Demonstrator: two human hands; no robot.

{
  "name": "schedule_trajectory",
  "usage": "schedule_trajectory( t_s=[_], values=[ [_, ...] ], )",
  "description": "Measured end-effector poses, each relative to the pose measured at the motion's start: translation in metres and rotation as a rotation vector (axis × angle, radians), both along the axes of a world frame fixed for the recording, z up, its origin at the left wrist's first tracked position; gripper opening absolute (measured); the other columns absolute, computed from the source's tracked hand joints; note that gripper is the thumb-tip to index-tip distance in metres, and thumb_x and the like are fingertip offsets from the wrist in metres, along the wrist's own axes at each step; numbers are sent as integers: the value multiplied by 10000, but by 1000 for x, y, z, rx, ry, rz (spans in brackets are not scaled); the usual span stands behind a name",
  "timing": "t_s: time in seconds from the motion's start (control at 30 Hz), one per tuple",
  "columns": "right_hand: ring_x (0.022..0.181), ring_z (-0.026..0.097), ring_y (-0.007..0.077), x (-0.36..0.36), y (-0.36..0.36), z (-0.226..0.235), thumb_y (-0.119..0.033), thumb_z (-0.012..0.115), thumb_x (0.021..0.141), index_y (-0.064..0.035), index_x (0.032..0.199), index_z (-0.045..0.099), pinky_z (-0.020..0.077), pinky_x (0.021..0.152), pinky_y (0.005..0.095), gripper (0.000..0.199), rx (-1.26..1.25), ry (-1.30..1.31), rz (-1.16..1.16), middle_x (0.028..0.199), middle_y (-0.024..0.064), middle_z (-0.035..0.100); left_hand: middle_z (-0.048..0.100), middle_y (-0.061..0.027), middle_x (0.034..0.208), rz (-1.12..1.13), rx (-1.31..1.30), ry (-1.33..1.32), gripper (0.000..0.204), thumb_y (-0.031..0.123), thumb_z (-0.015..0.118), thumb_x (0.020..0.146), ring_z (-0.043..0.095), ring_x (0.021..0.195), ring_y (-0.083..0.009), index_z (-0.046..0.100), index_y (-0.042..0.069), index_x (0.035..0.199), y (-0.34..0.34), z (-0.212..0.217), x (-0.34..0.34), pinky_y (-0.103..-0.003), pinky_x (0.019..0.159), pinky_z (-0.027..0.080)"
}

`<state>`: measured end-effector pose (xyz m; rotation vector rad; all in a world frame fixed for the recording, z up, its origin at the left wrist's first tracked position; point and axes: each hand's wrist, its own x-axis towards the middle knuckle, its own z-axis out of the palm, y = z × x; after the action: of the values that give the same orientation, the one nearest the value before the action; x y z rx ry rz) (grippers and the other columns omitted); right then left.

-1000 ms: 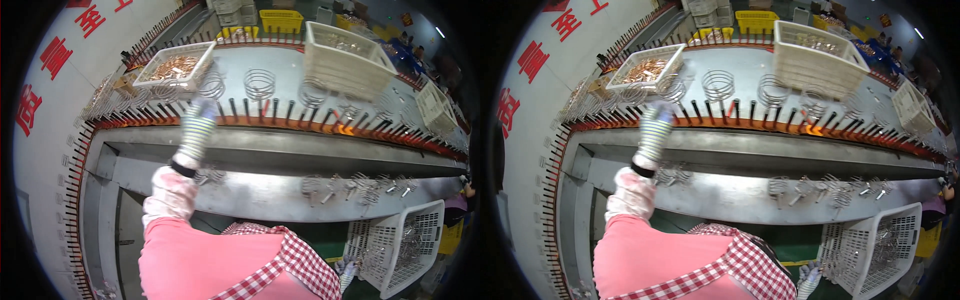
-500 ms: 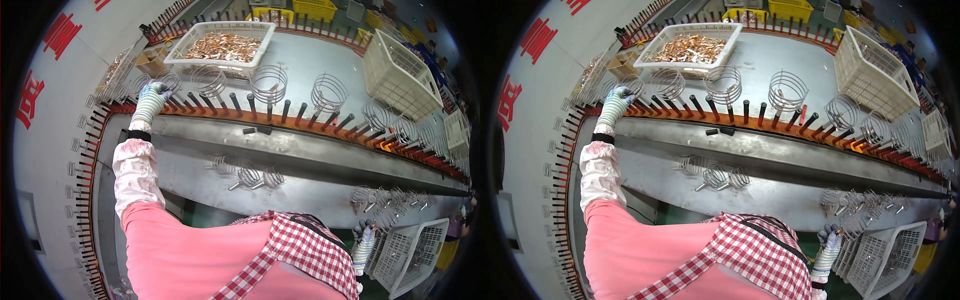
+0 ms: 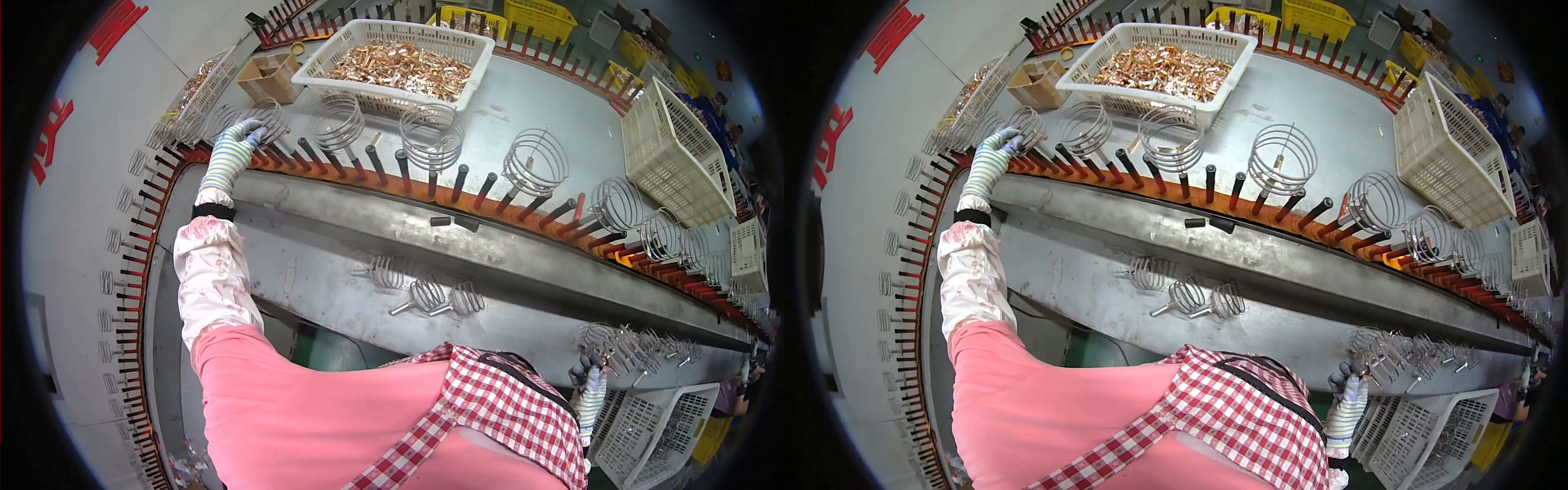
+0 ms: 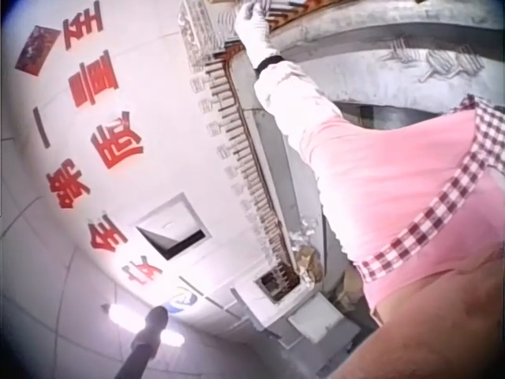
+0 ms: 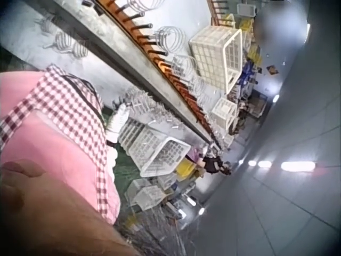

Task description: Remove metal coils from conveyor spindles and place them into plastic collection baskets.

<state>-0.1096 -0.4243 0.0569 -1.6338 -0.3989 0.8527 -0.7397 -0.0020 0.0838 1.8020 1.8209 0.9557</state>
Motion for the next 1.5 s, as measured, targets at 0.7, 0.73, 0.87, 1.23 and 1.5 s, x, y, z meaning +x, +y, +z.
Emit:
schedule_trajectory(
  t_s=[0.7,0.73,0.87,1.23,1.5],
  values=[
    [1134,464,178,-93,134,-77,-568,510,813,-26,1319,372,427,887,305,754,393,144,682,1329,123,424,608,-129,1068,-996,-594,-525,398,274,598,855,580,982,-215,544,30,1164,-174,-49,292,-311,851,449],
    [1134,464,178,-101,136,-68,-568,510,813,-26,1319,372,427,887,305,754,393,144,673,1329,123,424,595,-64,1074,-1137,-462,-557,440,237,622,850,540,983,-132,506,34,1223,-179,-62,305,-265,846,440],
    [1017,498,111,-112,133,-22,-541,527,807,-60,1333,371,440,807,232,730,126,113,736,1330,65,418,444,-104,1287,-1427,-807,-719,508,254,598,866,416,1185,-179,428,19,1283,-180,-35,341,-314,980,346],
    [1097,461,162,-108,132,-47,-499,467,872,-54,1263,454,360,955,300,593,250,45,691,1210,89,521,555,-108,1177,-1438,-662,-487,372,189,528,904,496,1095,-172,483,5,1225,-181,-37,370,-308,950,379],
    [1128,447,187,-102,135,-44,-479,490,880,-22,1367,260,345,973,304,706,392,-8,608,1283,125,428,610,-26,893,-1267,-679,-498,274,171,593,865,545,837,-91,576,3,1081,-149,-43,399,-236,764,451]
  ],
)
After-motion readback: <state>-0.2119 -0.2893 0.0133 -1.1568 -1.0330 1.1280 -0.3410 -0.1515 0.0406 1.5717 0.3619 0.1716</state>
